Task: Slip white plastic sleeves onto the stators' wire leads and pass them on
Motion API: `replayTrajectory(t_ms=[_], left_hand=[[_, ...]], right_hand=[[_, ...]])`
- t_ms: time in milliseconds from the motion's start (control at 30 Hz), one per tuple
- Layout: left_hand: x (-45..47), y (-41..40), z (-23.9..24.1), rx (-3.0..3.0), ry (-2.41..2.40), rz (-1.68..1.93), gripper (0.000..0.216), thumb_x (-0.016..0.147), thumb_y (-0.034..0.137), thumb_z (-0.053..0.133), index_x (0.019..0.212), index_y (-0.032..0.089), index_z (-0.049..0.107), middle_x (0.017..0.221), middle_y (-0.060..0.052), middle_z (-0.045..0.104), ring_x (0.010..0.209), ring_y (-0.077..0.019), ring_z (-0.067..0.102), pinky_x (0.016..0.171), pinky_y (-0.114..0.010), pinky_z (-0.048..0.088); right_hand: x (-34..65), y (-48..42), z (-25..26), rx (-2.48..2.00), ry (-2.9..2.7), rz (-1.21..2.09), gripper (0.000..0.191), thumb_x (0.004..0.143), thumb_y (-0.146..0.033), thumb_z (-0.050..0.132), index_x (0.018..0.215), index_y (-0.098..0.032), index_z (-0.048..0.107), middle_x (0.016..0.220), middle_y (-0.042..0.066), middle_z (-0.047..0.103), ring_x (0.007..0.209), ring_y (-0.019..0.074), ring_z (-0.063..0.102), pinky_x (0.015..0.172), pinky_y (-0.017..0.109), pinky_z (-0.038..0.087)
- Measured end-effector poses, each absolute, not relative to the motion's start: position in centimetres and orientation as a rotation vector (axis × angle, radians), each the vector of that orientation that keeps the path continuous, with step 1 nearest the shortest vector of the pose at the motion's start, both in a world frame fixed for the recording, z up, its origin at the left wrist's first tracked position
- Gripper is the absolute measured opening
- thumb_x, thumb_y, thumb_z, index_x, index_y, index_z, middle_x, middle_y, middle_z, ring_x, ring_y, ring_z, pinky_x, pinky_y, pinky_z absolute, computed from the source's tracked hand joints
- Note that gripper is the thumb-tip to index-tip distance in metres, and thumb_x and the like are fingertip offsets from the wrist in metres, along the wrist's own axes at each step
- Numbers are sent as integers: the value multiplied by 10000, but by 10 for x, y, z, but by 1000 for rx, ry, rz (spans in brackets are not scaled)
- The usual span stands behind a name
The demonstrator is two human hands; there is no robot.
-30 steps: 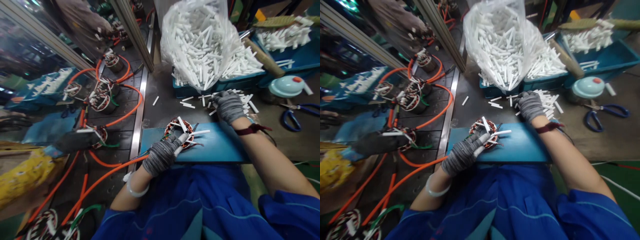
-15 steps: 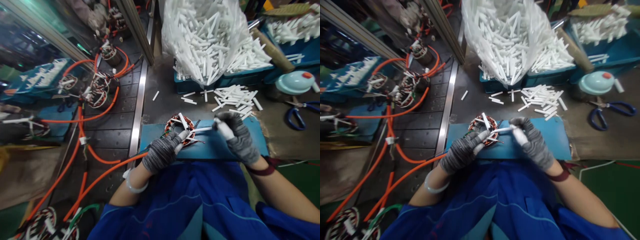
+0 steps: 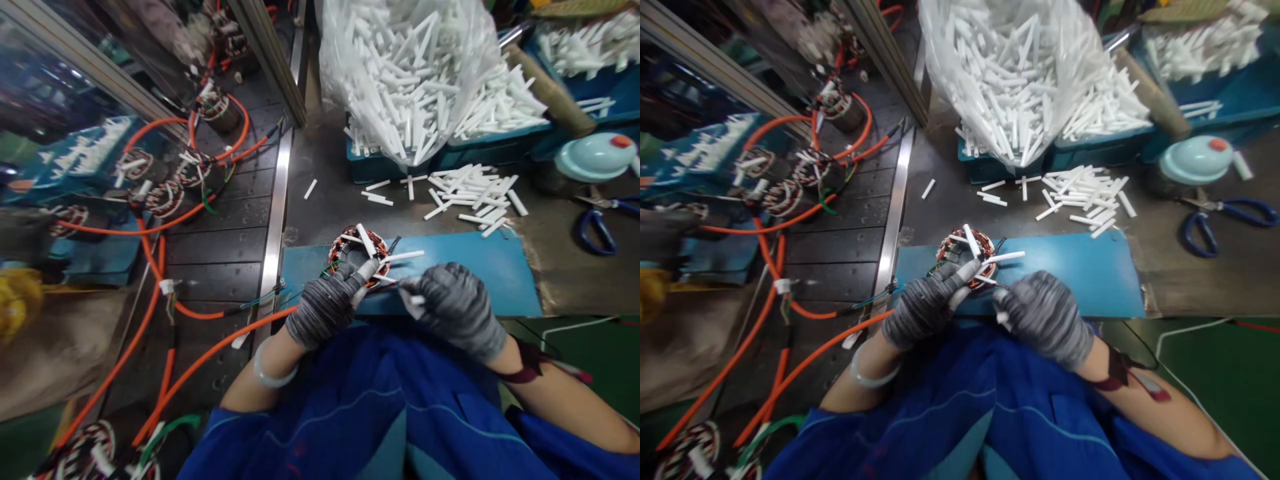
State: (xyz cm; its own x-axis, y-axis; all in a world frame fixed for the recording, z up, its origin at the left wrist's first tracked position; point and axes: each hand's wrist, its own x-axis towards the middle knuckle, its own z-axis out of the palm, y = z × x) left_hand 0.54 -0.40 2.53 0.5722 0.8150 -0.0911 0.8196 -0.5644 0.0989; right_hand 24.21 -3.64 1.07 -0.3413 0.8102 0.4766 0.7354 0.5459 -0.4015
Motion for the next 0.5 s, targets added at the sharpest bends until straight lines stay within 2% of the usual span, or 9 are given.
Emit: replayTrajectory(t_ms=[100, 200, 267, 367, 433, 500], left_hand=[[5, -4, 27, 2642, 1389, -48, 504, 1076, 369, 410, 1575, 313, 450, 1233, -71, 719, 771, -158, 705, 599, -248, 507], [3, -3, 26, 2664, 1373, 0, 494, 1077, 363, 411, 1563, 294, 467, 1241, -70, 722, 809, -161, 718, 600, -241, 505], [2, -3, 24, 2679, 1364, 47, 490, 1073, 359, 418, 1555, 287, 478, 1230, -67, 727, 819, -166, 723, 597, -241, 509], [0, -3, 23, 2664, 1329, 180, 489, 1067, 343, 417, 1543, 266, 493, 1255, -79, 723, 849, -182, 728, 650, -265, 556], [0, -4, 21, 2633, 1272, 286, 493, 1050, 327, 442, 1530, 241, 507, 1322, -93, 700, 929, -200, 731, 726, -292, 590], [1, -4, 18, 2621, 1233, 349, 507, 1021, 367, 518, 1513, 245, 527, 1367, -90, 679, 1020, -224, 726, 755, -305, 603]], right_hand=[[240, -53, 6, -907, -2360, -82, 214, 956, -119, 562, 941, -218, 751, 755, 38, 705, 692, 181, 599, 692, 343, 483], [244, -59, -6, -1022, -2346, 60, 180, 969, -190, 597, 931, -219, 770, 700, 25, 699, 627, 186, 586, 619, 342, 453], [247, -57, -11, -1255, -2145, 323, 173, 960, -324, 649, 907, -223, 778, 683, 21, 701, 603, 178, 592, 583, 324, 441], [248, -52, -8, -1506, -1677, 940, 296, 931, -482, 666, 828, -224, 768, 688, 10, 718, 615, 163, 625, 584, 288, 478], [244, -48, -2, -1486, -1354, 1300, 368, 884, -576, 680, 832, -223, 770, 732, 10, 746, 657, 175, 655, 613, 292, 519], [238, -44, 3, -1425, -1142, 1477, 417, 813, -625, 723, 899, -222, 785, 833, 22, 785, 749, 204, 691, 688, 322, 561]])
